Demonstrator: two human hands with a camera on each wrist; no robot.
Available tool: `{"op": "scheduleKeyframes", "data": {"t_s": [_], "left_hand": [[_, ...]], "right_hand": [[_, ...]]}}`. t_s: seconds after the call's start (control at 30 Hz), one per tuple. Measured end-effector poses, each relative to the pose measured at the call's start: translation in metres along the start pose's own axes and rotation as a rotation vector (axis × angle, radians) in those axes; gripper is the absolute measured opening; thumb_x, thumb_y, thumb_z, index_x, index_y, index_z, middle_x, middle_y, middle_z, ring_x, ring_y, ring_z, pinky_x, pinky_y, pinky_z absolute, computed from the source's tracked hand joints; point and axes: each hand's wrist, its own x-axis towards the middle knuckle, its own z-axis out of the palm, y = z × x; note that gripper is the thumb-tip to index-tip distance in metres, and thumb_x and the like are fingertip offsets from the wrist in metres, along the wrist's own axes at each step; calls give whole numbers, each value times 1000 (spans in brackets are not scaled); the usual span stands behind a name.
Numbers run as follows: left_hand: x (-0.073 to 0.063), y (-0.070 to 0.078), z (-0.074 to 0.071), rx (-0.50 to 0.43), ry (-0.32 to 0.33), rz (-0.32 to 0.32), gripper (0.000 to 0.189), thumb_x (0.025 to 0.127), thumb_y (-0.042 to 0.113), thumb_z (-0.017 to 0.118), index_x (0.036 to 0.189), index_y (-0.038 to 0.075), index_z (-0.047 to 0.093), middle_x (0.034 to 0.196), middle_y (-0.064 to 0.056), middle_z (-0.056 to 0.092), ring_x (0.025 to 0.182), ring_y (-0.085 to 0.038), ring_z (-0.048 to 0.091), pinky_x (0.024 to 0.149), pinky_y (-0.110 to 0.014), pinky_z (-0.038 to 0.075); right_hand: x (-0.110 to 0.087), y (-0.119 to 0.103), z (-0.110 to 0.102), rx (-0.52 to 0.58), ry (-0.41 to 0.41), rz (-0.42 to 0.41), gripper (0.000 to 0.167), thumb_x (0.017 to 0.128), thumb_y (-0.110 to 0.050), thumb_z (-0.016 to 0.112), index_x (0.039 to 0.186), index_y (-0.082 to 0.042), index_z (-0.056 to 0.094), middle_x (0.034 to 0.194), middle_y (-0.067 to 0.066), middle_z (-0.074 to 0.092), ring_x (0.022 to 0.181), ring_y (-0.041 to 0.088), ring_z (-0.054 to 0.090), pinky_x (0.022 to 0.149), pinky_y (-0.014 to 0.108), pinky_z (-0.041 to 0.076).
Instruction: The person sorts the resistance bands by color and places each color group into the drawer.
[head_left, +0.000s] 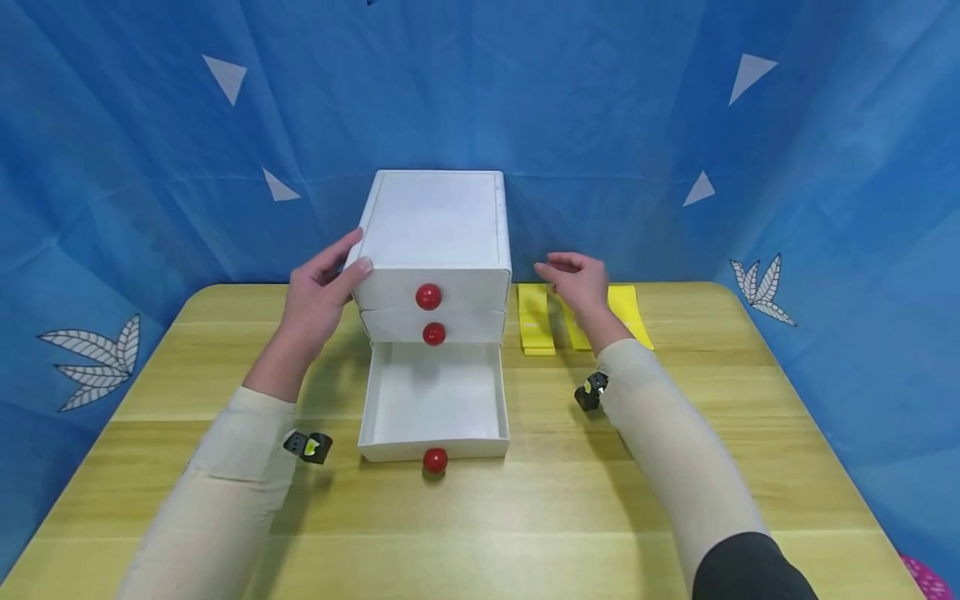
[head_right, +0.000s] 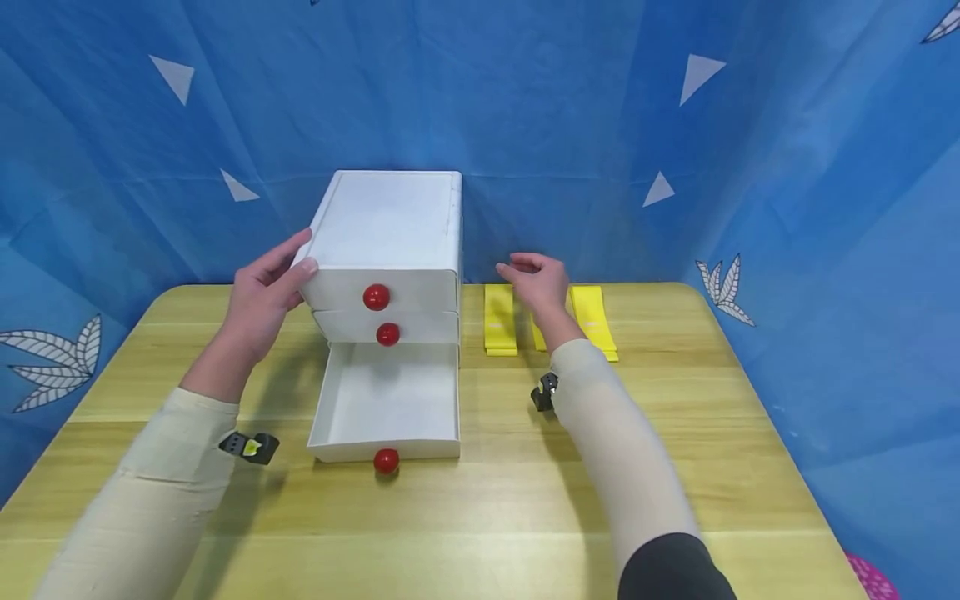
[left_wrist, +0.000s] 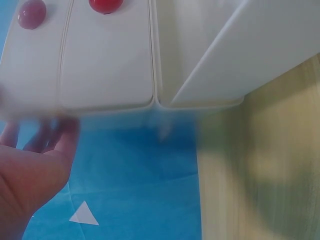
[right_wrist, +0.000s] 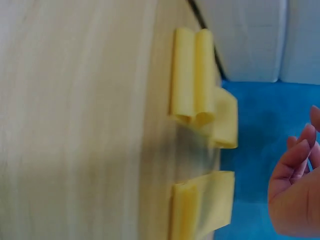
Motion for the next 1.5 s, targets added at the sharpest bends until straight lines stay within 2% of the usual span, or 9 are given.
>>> {"op": "scheduleKeyframes", "data": {"t_s": [0.23, 0.4, 0.6, 0.7, 0.87, 1.13, 1.5], "left_hand": [[0, -2, 0, -1, 5, 7, 54, 98, 34, 67, 149, 24, 51, 153, -4, 44, 133, -25, 47, 104, -48, 43], [-1, 0, 0, 4, 4, 4, 54, 98, 34, 67, 149, 25, 51, 153, -3, 44, 134, -24, 46, 104, -48, 43], [-1, 2, 0, -2, 4, 12, 54, 98, 34, 67, 149, 25, 51, 153, -2, 44, 134, -24, 46, 104, -48, 43], [-1, 2, 0, -5, 1, 17, 54, 98, 34, 67, 149, 25, 51, 153, -3, 44, 135, -24, 46, 104, -48, 43], [-1, 1, 2, -19, -2, 18, 54, 98, 33, 67, 149, 25, 51, 153, -3, 44, 134, -24, 46, 104, -48, 43], [1, 2, 4, -15, -9, 18, 54, 98, 35, 67, 149, 26, 51, 153, -2, 44, 134, -24, 47, 103, -48, 44], [3, 5, 6, -7, -15, 16, 54, 98, 35, 66, 149, 27, 51, 154, -1, 43, 136, -23, 45, 104, -48, 43]], "right_hand": [[14, 21, 2, -97, -73, 44, 44, 87, -24, 81, 127, -9, 70, 122, 8, 67, 103, 23, 64, 88, 37, 54], [17, 33, 4, -197, -111, 55, 44, 90, -18, 77, 132, -8, 66, 132, 10, 62, 109, 27, 63, 91, 38, 53], [17, 38, 6, -316, -94, 16, 40, 94, -14, 72, 133, -8, 65, 129, 11, 63, 122, 28, 53, 102, 40, 46], [18, 39, 6, -340, -89, -4, 38, 95, -14, 71, 131, -6, 66, 126, 12, 64, 119, 29, 55, 100, 41, 47], [17, 40, 5, -389, -86, -23, 26, 95, -15, 70, 119, -6, 71, 119, 12, 66, 112, 30, 57, 93, 42, 50], [11, 37, 3, -391, -84, -78, 16, 95, -12, 70, 109, -4, 70, 112, 12, 64, 107, 29, 56, 94, 41, 48], [-1, 31, -7, -356, -50, -96, 12, 95, -14, 71, 105, -8, 69, 107, 10, 63, 101, 28, 56, 74, 35, 54]]}}
